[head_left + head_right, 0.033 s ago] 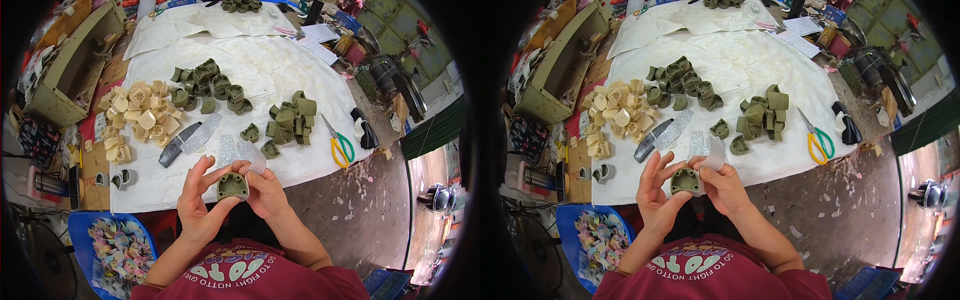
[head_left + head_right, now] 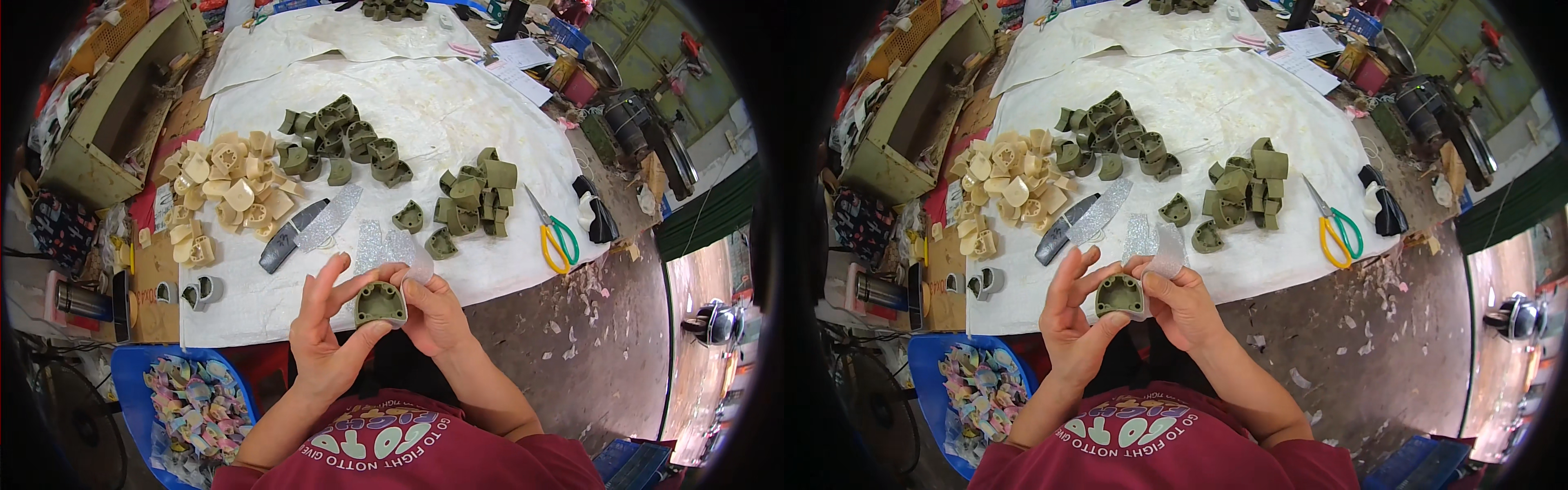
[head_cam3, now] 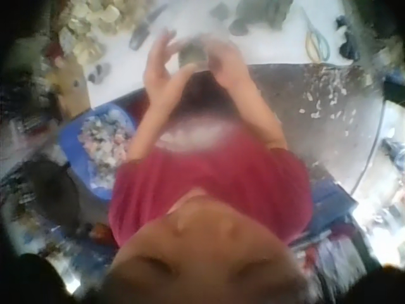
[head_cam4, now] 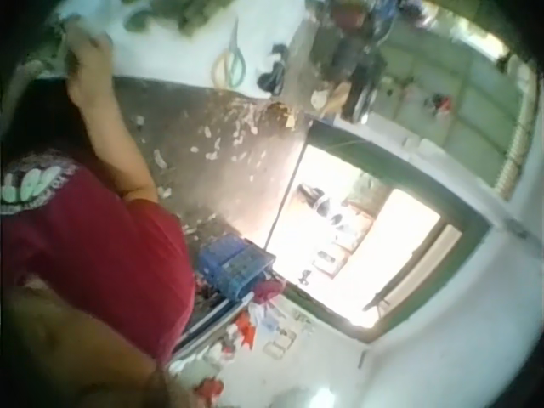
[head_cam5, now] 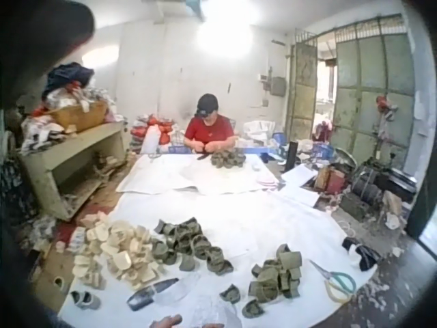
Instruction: The person wraps small green plastic parts with silver tape, one at a time, at a cluttered workbench. They pick up a part, tear off a strip of tape, wrap it around the part, and place the finished item on the table.
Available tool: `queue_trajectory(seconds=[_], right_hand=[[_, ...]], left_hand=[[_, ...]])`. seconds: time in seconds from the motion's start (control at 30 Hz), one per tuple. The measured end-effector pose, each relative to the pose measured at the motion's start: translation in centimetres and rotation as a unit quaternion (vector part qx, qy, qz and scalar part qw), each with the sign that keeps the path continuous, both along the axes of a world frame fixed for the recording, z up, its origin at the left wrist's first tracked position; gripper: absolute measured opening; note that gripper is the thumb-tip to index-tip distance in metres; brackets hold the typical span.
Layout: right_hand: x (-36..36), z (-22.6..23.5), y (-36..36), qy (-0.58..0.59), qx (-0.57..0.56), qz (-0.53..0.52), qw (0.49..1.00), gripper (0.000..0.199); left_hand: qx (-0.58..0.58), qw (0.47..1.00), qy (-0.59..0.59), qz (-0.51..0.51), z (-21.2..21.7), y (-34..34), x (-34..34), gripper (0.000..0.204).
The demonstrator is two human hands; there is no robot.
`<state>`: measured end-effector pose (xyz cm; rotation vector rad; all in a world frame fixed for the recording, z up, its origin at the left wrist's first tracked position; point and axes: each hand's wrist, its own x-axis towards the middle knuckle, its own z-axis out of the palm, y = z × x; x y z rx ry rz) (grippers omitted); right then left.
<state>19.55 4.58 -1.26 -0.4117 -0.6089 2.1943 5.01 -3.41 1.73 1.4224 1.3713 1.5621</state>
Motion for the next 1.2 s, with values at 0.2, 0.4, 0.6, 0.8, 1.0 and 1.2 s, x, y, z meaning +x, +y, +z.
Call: queue_trajectory(seconds=[0.2,0.4,0.6,0.8,1.0,1.2], right_hand=[[-0.3,-0.5,-0.4,-0.052,0.0,-0.091,0.995,0.019],[-1.3,0.1,-1.7,-0.183,0.167,-0.222,0.943,0.027],[0.0,1.3,0.1,-0.174,0.094,-0.164,0.967,0.035],[1.7,1.1,0.8,-0.087,0.002,0.025,0.996,0.029],[0.0,0.4,-1.2,-0.229,0.159,-0.157,0.947,0.028],[-0.2,0.9,-0.9,-0.303,0.377,-0.223,0.846,0.019]], left_hand=[[-0.087,0.988,0.126,-0.039,0.6,0.6,-0.9,0.085],[-0.077,0.986,0.125,0.077,-0.5,1.2,-0.4,0.073],[-0.018,0.997,0.071,0.014,-0.7,1.1,-1.4,0.054],[-0.002,0.993,-0.039,-0.11,-0.8,1.7,-1.7,0.057],[-0.056,0.998,0.021,0.035,-1.2,1.5,-0.8,0.045],[-0.057,0.997,0.061,0.005,-0.9,1.2,-1.6,0.04]])
